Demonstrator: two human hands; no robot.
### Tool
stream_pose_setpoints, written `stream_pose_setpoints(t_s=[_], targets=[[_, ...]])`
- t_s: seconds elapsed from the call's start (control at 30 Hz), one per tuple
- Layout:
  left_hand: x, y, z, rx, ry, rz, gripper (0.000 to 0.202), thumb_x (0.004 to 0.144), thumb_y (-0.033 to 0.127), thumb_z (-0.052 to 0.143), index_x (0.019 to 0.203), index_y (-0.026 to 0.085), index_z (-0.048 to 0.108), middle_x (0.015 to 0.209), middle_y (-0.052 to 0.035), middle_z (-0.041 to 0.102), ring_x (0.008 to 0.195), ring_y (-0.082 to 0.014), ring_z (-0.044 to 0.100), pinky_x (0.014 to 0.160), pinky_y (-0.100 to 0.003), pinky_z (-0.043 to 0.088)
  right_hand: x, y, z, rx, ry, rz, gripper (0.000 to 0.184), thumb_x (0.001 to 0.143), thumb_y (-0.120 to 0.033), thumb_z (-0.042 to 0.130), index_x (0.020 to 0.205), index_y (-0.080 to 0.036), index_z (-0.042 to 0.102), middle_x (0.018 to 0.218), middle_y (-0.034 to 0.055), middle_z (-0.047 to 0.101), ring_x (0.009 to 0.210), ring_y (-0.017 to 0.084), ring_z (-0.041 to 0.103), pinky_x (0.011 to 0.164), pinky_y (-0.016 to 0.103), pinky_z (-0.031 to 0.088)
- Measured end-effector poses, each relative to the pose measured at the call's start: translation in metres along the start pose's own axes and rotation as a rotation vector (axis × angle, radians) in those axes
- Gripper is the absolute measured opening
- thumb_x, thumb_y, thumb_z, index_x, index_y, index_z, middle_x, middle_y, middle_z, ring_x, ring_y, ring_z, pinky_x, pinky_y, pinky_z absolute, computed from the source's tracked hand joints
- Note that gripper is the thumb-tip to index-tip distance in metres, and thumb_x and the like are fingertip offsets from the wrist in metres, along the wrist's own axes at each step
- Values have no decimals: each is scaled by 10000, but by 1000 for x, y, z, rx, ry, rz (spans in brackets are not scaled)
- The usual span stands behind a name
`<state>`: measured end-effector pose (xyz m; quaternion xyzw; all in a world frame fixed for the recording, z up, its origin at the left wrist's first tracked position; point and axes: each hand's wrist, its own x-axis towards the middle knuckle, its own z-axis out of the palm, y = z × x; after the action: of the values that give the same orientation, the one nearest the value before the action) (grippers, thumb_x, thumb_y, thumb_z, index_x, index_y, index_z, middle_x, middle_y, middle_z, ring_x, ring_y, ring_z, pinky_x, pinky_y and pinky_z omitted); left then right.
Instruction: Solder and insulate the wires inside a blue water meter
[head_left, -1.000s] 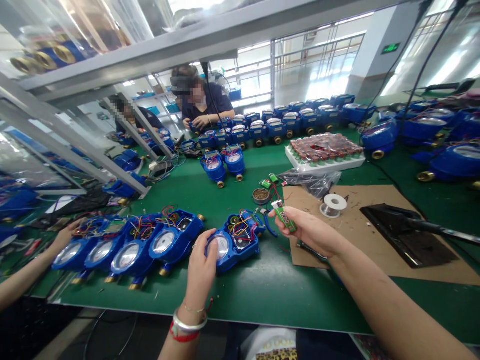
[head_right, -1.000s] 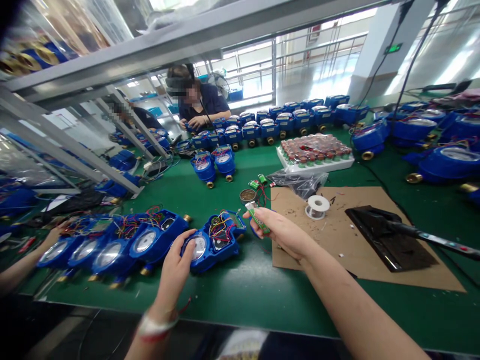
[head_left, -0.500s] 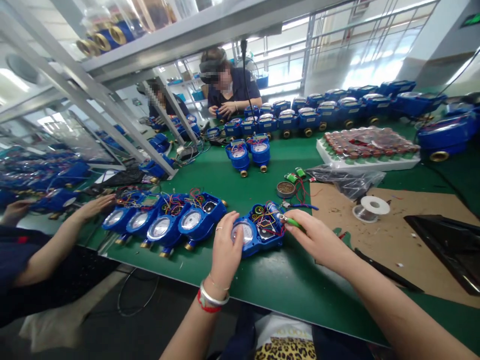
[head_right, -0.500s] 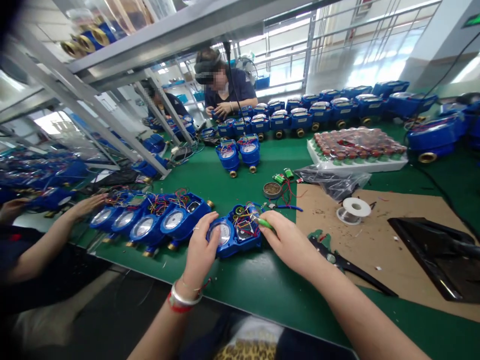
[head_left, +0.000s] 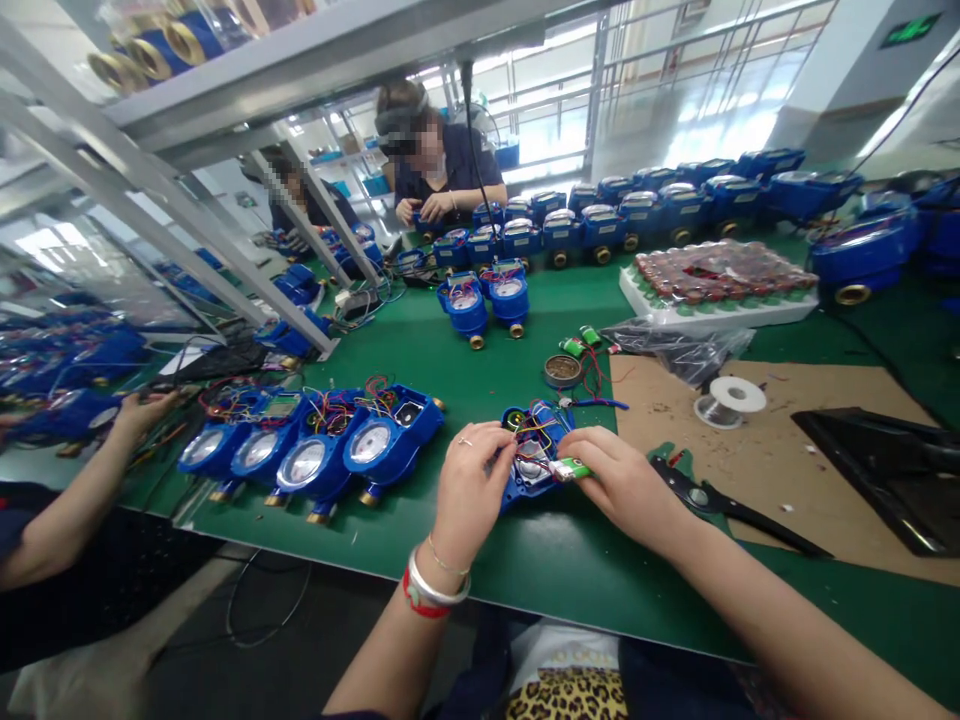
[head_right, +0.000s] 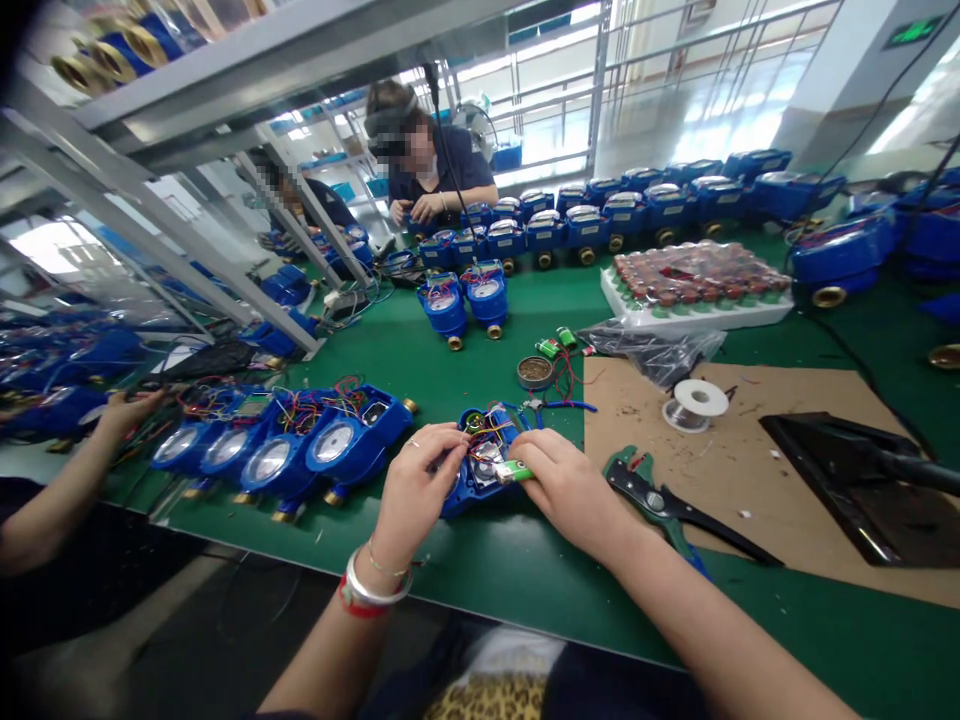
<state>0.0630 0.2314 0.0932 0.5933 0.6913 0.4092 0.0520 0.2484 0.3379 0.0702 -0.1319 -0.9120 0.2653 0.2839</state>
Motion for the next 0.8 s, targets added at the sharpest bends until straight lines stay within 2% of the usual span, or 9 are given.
stream_pose_setpoints(t_s=[0.23, 0.37, 0.43, 0.53, 0.63, 0.73, 0.8], targets=[[6, -1, 5, 55, 68, -127, 119, 902, 188, 548, 870, 192, 663, 966, -40, 684, 965, -178, 612, 899, -328, 465, -4, 10, 12, 14, 59, -58, 152, 930, -118, 510, 1064, -158, 569, 1110, 100, 579, 1030, 236, 510, 917, 404, 428], [6, -1, 6, 51, 72, -148, 127, 904, 194, 545, 861, 200, 664, 958, -29, 690, 956, -175, 617, 891, -318, 463, -1, 4, 2, 160, 88, 2, 178, 948, -148, 496, 1092, -191, 592, 1175, 71, 578, 1080, 207, 525, 958, 361, 410], [6, -3, 6, 44, 77, -154, 122, 901, 197, 550, 862, 202, 665, 954, -23, 692, 944, -170, 621, 881, -309, 465, 3, -1, -12, 251, 153, 103, 172, 960, -205, 495, 1096, -209, 601, 1168, 54, 584, 1034, 185, 555, 929, 329, 420], [7, -7, 4, 19, 71, -152, 115, 899, 203, 555, 870, 207, 667, 949, -16, 695, 941, -163, 626, 871, -298, 467, 11, -5, -34, 372, 198, 348, 195, 977, -329, 479, 1100, -220, 584, 916, 12, 612, 792, 147, 572, 778, 291, 432], [7, -10, 4, 14, 63, -154, 119, 901, 204, 549, 882, 208, 667, 950, -20, 696, 943, -165, 628, 867, -299, 468, 23, 0, -46, 543, 129, 492, 274, 965, -439, 477, 1083, -208, 566, 747, -25, 512, 676, 128, 485, 666, 262, 389], [6, -10, 5, 28, 72, -157, 113, 897, 199, 551, 884, 205, 663, 956, -28, 694, 940, -170, 626, 865, -302, 468, 36, 12, -44, 876, 28, 596, 438, 955, -558, 403, 1025, -167, 586, 758, -15, 448, 662, 117, 407, 617, 240, 355], [7, -8, 5, 33, 68, -156, 108, 893, 190, 554, 874, 202, 659, 953, -30, 693, 947, -173, 623, 866, -301, 466, 43, 20, -41, 1067, -40, 674, 489, 972, -557, 340, 1000, -139, 594, 769, -7, 433, 655, 109, 384, 599, 226, 347]])
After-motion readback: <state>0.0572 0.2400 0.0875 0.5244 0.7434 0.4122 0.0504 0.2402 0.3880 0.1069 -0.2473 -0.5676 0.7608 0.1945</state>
